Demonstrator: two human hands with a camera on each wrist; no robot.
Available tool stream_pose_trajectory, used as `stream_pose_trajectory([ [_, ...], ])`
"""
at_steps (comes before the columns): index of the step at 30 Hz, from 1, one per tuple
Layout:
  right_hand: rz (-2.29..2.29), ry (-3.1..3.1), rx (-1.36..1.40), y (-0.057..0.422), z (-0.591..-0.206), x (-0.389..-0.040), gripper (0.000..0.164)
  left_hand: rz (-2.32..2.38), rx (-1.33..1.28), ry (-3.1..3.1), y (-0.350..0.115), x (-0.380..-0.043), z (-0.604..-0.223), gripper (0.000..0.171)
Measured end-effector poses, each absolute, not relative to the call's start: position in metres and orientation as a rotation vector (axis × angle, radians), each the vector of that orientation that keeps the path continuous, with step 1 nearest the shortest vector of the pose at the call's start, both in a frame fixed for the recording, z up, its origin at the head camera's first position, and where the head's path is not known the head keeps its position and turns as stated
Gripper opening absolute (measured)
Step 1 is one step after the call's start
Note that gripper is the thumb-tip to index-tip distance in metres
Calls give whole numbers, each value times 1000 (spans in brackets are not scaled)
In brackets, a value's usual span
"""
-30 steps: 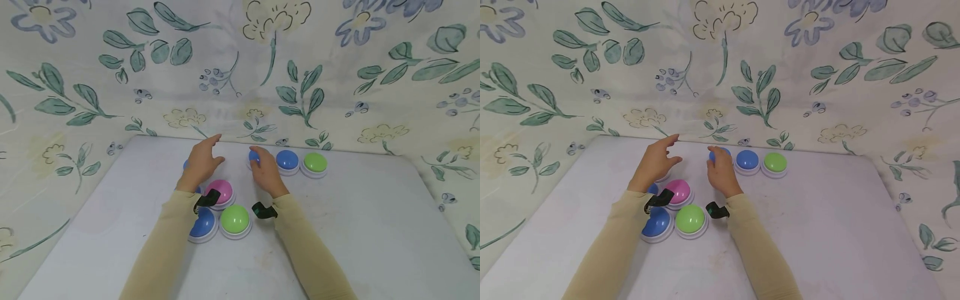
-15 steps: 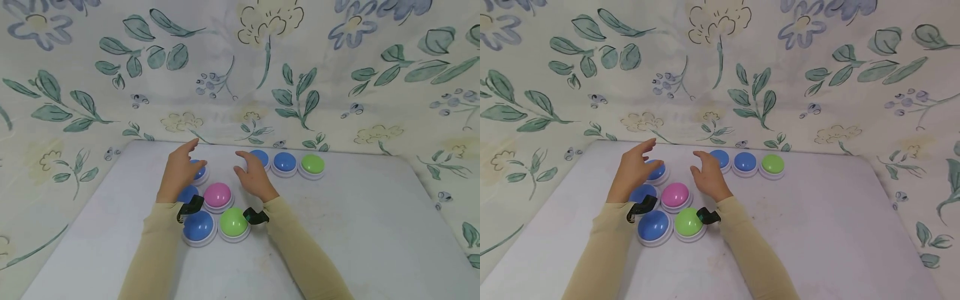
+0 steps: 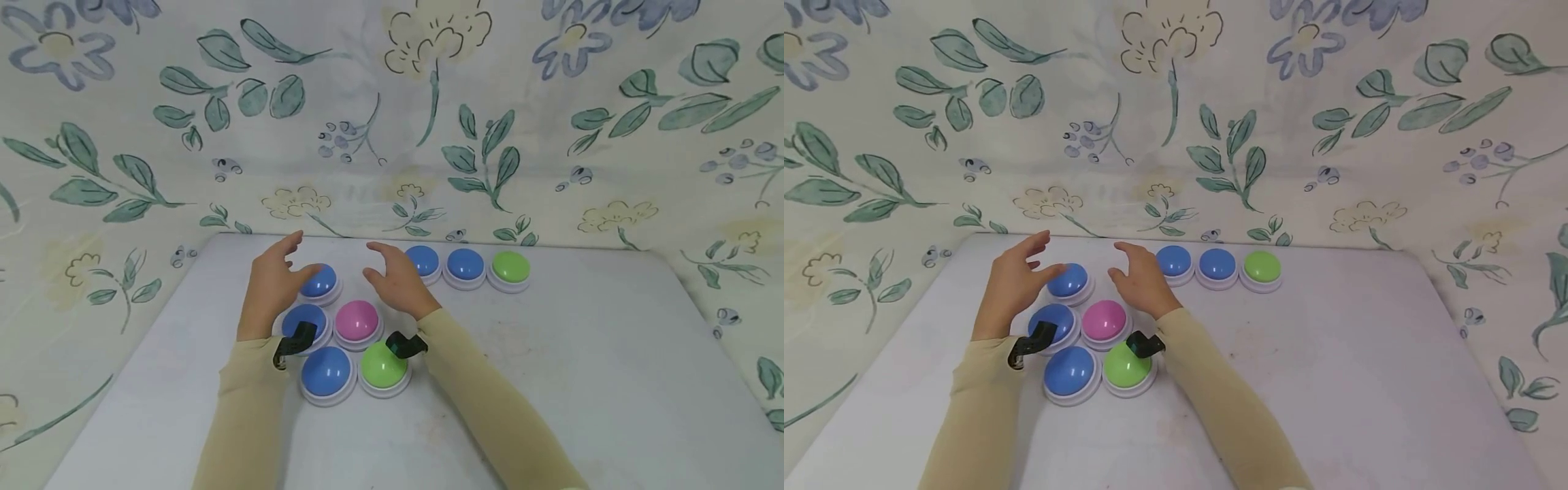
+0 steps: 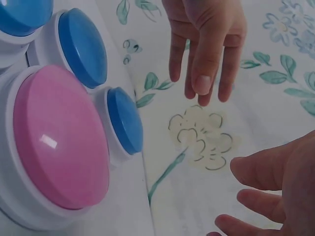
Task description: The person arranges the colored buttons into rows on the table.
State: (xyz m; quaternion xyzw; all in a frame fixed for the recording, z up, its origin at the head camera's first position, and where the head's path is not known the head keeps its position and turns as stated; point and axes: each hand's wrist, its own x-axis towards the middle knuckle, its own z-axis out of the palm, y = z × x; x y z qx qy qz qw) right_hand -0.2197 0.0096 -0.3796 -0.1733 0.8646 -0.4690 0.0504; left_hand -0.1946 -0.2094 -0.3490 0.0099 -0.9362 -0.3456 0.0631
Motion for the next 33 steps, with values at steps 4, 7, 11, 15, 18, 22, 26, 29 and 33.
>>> stream_pose_trajectory([
  [4, -1422, 2603, -543, 4, -377, -223, 53, -1056, 71, -2850, -216, -195, -350, 72],
  [7, -1438, 2561, -559, 0, -378, -226, 54, -1051, 74, -2860, -220, -196, -353, 72],
  [11, -1466, 2514, -585, -6, -381, -231, 54, -1036, 76, -2874, -224, -198, -355, 72],
  [15, -1461, 2483, -592, -14, -382, -234, 54, -1028, 93, -2896, -230, -200, -358, 72],
  [18, -1416, 2475, -600, -21, -382, -237, 56, -1029, 102, -2909, -235, -201, -361, 71],
  [22, -1351, 2478, -609, -30, -384, -242, 57, -1034, 108, -2921, -240, -202, -365, 70],
  [26, -1328, 2465, -610, -37, -387, -247, 57, -1033, 87, -2930, -245, -202, -369, 69],
  [29, -1310, 2446, -602, -40, -388, -248, 59, -1031, 65, -2940, -250, -204, -372, 68],
  [33, -1265, 2443, -585, -43, -390, -248, 62, -1040, 55, -2967, -253, -205, -376, 68],
])
